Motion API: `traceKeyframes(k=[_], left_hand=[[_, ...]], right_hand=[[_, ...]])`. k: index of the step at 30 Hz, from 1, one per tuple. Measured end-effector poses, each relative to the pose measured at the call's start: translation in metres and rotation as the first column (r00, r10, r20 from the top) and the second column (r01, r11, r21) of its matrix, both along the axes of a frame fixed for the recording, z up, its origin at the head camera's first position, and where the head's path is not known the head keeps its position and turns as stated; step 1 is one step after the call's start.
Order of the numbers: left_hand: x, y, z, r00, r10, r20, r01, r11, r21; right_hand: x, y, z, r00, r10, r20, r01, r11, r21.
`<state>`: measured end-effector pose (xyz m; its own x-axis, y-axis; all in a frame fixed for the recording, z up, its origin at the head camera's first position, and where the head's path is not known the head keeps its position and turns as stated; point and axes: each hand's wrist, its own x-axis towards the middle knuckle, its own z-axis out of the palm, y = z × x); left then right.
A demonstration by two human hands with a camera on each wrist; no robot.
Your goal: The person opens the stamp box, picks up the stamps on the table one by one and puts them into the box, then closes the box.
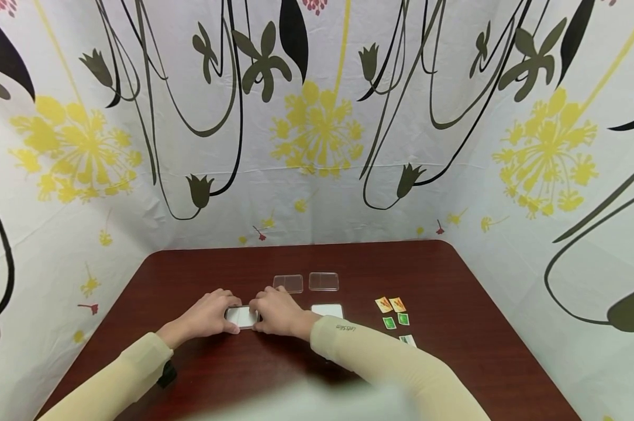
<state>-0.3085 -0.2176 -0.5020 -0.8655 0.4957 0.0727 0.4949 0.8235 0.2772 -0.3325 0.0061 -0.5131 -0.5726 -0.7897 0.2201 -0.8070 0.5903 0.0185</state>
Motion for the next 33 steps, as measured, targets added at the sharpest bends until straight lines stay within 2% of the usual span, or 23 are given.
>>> traceKeyframes(k=[6,10,18,25,33], left_hand=[[0.0,0.0,0.002,1.0,0.007,0.004,-0.007,1.0,0.002],[-0.001,0.0,0.004,0.999,0.01,0.046,-0.011,1.0,0.019],[-0.009,0.0,0.005,0.993,0.013,0.117,-0.016,1.0,0.026],[-0.018,0.0,0.002,0.991,-0.019,0.129,0.016,1.0,0.026],[-0.021,-0.001,0.003,0.985,-0.025,0.168,0.022,1.0,0.021]], right_hand=[[0.002,0.0,0.003,1.0,-0.004,0.003,0.004,1.0,-0.014],[0.003,-0.001,0.005,1.0,-0.005,0.018,0.005,1.0,-0.019],[-0.001,0.0,0.005,0.999,-0.003,0.053,0.005,0.999,-0.039],[-0.004,0.001,0.005,0.999,-0.008,0.051,0.01,0.999,-0.035],[-0.005,0.0,0.002,0.999,0.001,0.049,0.001,0.999,-0.042]])
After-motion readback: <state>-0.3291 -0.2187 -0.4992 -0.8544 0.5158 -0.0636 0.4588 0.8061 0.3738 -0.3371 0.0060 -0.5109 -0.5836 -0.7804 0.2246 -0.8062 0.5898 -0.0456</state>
